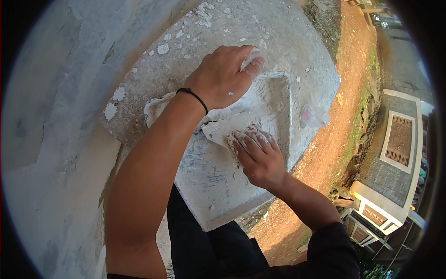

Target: The person applies and smooths plaster mixture onto an exterior house wall with a putty knife.

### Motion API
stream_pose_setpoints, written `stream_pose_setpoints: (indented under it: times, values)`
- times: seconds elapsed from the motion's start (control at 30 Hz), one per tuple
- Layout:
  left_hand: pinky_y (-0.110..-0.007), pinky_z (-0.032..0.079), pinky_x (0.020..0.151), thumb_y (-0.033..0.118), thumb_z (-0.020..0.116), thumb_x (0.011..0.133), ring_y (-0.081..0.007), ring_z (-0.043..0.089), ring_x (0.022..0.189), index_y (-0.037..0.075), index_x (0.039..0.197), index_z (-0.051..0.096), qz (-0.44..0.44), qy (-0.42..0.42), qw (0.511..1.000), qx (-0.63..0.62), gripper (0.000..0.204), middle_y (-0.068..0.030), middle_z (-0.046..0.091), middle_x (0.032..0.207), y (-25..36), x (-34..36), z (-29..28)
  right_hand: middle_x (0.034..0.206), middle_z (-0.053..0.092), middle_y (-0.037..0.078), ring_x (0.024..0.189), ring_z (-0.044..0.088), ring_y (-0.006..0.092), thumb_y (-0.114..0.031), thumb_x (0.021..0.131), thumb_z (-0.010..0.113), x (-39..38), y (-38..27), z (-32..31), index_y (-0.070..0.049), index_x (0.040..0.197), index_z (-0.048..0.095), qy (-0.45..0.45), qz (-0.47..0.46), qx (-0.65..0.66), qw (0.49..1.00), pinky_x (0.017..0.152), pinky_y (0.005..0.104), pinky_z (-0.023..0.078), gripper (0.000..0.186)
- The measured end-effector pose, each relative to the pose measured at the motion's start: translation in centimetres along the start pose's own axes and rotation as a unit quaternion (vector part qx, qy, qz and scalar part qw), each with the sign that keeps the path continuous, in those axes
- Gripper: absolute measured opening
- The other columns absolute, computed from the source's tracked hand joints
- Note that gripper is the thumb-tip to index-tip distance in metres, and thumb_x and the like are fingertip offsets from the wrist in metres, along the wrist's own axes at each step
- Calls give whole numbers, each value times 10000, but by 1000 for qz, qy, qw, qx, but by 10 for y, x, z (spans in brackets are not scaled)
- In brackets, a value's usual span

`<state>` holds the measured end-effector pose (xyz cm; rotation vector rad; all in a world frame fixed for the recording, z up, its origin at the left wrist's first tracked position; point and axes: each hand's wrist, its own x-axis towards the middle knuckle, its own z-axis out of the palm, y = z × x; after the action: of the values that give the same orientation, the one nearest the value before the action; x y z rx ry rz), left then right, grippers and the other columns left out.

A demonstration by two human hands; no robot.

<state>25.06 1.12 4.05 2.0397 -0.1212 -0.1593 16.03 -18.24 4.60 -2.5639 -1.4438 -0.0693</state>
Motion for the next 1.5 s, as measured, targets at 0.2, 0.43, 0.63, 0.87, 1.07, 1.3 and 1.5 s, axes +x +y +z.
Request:
stream_pose_setpoints:
  times: [0.2,0.43,0.63,0.87,1.07,1.3,1.5]
  values:
    - [-370,356,984,357,419,938,-320,489,1128,16,1236,500,37,12,999,-7,460,-196,555,1170,-4,4,4,1019,592,111,983,564,290,-182,718,554,-1,17,20,-55,1019,637,-59,19,-35,997,899,444,429,337]
    - [-370,375,951,350,420,938,-310,512,1080,30,1219,519,57,40,998,-5,437,-187,564,1153,-13,3,3,1017,595,111,966,567,276,-161,704,554,3,-2,-12,-54,1044,636,16,14,8,1000,852,434,459,366]
    - [-366,381,943,340,419,942,-300,514,1074,32,1212,521,73,43,996,0,421,-182,564,1149,-8,7,8,970,585,94,882,576,272,-129,680,563,-2,13,19,-46,1011,635,-44,25,-5,999,733,375,489,349]
    - [-361,381,942,325,421,945,-296,516,1066,40,1210,522,74,64,995,16,402,-175,572,1121,-14,3,8,957,586,73,895,572,254,-142,666,580,-3,10,4,-49,1007,635,-22,36,23,999,756,388,477,357]
    - [-362,380,942,314,433,942,-288,532,1043,44,1208,534,77,62,995,-8,392,-168,579,1108,-12,4,7,993,600,77,946,573,239,-141,665,571,5,17,16,-59,1023,639,7,37,-17,999,811,376,461,373]
    - [-362,383,938,305,437,941,-293,533,1038,43,1211,532,86,62,994,4,387,-170,576,1121,-13,7,10,932,588,69,866,577,229,-143,659,566,13,19,25,-39,984,638,1,30,6,1000,704,344,476,349]
    - [-434,407,914,370,470,901,-386,517,1047,-33,1144,543,88,68,994,-2,476,-231,582,1093,-15,3,6,897,568,78,812,573,254,-126,534,606,1,10,-5,-50,991,643,1,12,32,999,661,384,469,464]
